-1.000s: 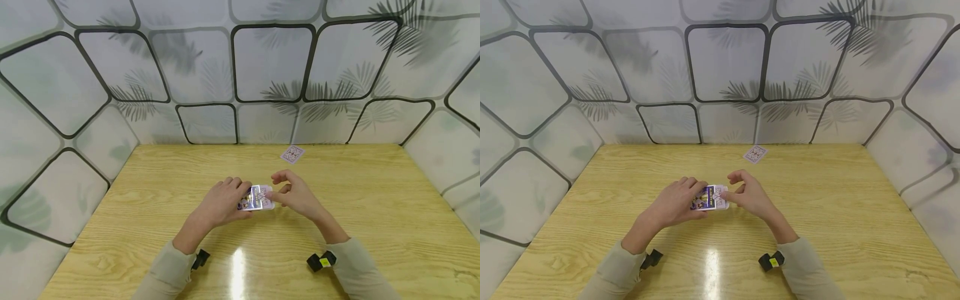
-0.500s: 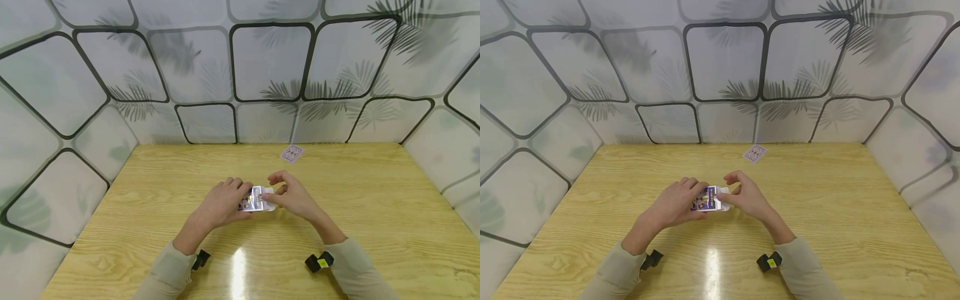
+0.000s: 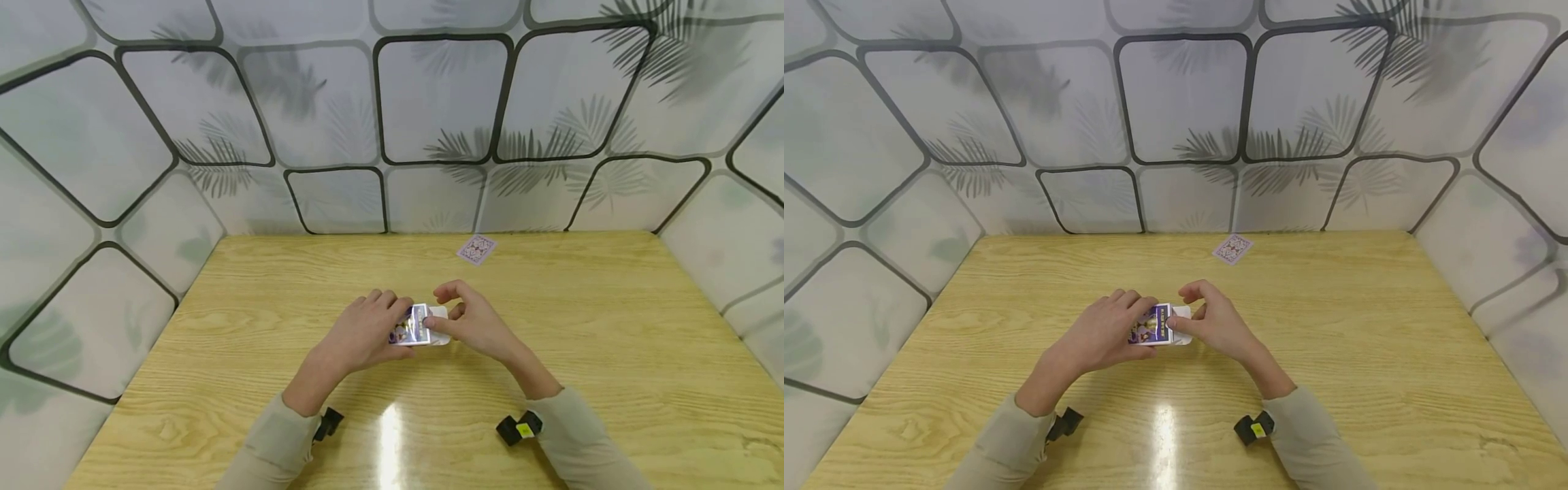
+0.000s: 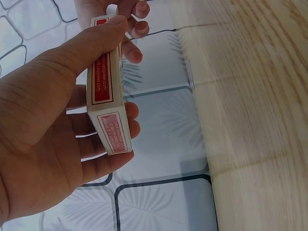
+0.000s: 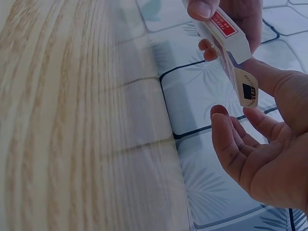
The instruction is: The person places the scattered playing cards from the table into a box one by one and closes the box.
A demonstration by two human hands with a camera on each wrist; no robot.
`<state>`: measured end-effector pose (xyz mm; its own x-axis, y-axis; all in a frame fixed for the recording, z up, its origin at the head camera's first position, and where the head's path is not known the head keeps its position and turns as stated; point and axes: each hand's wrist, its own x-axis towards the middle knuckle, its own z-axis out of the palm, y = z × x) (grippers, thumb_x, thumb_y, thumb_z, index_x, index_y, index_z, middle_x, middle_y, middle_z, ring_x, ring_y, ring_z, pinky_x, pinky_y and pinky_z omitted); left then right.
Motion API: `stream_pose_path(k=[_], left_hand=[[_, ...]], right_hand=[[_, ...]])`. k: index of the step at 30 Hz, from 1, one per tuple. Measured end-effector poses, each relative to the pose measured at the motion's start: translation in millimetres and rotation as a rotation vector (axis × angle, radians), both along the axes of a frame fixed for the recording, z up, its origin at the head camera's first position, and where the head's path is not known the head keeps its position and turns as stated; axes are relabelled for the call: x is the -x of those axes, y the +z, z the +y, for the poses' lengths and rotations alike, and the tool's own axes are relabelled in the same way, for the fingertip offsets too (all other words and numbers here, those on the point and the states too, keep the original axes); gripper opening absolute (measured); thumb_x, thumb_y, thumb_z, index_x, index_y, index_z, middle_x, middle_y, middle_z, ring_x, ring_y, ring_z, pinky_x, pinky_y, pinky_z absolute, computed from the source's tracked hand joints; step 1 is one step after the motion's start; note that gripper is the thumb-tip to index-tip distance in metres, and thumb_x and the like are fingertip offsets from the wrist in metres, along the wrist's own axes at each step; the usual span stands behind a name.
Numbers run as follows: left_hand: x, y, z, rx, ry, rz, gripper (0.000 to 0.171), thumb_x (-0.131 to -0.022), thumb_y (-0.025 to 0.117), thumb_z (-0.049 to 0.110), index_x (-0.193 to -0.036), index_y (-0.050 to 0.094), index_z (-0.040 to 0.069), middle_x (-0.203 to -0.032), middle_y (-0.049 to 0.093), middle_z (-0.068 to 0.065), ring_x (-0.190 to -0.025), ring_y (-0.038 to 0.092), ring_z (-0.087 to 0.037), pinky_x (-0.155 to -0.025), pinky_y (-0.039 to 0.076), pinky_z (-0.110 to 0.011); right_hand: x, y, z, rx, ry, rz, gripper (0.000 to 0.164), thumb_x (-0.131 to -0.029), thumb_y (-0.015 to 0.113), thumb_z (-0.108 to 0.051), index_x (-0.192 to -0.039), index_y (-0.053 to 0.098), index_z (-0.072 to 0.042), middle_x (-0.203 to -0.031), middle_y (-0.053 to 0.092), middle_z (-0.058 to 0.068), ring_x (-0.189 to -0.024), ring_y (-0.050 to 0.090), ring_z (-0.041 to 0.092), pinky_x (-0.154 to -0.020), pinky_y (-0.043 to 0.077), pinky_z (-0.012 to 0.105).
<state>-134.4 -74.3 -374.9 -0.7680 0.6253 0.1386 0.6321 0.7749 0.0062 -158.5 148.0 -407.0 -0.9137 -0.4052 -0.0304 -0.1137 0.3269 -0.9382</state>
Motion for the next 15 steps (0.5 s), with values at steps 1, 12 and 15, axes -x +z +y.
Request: stream_pose_path(k=[1, 12, 15], left_hand=[[0.1, -0.3, -0.1, -0.003, -0.001, 0.001, 0.07, -0.073, 0.073, 0.057, -0.126, 0.051, 0.015, -0.105, 0.057, -0.002, -0.09, 0.053, -0.018, -0.075, 0.05, -0.034], [0.5, -1.4, -0.8, -0.008, -0.004, -0.004, 0.071, -0.074, 0.072, 0.058, -0.126, 0.051, 0.015, -0.106, 0.057, -0.003, -0.091, 0.053, -0.018, -0.075, 0.05, -0.034], [0.9, -1.0, -1.2, -0.014, 0.001, -0.017, 0.071, -0.074, 0.072, 0.057, -0.126, 0.05, 0.015, -0.106, 0.056, -0.003, -0.091, 0.053, -0.018, -0.074, 0.05, -0.034]], right_hand=[[0.1, 0.2, -0.5, 0.0, 0.0, 0.001, 0.051, -0.083, 0.074, -0.029, -0.122, 0.049, -0.008, -0.124, 0.048, 0.022, -0.079, 0.059, 0.023, -0.061, 0.052, 0.041], [1.5, -1.3, -0.3, -0.01, -0.008, 0.005, 0.051, -0.084, 0.073, -0.025, -0.123, 0.048, -0.005, -0.123, 0.049, 0.022, -0.08, 0.059, 0.023, -0.059, 0.051, 0.034], [2.6, -1.9, 1.7, -0.01, -0.013, 0.006, 0.051, -0.084, 0.073, -0.028, -0.123, 0.049, -0.008, -0.123, 0.049, 0.021, -0.081, 0.059, 0.023, -0.059, 0.051, 0.034]])
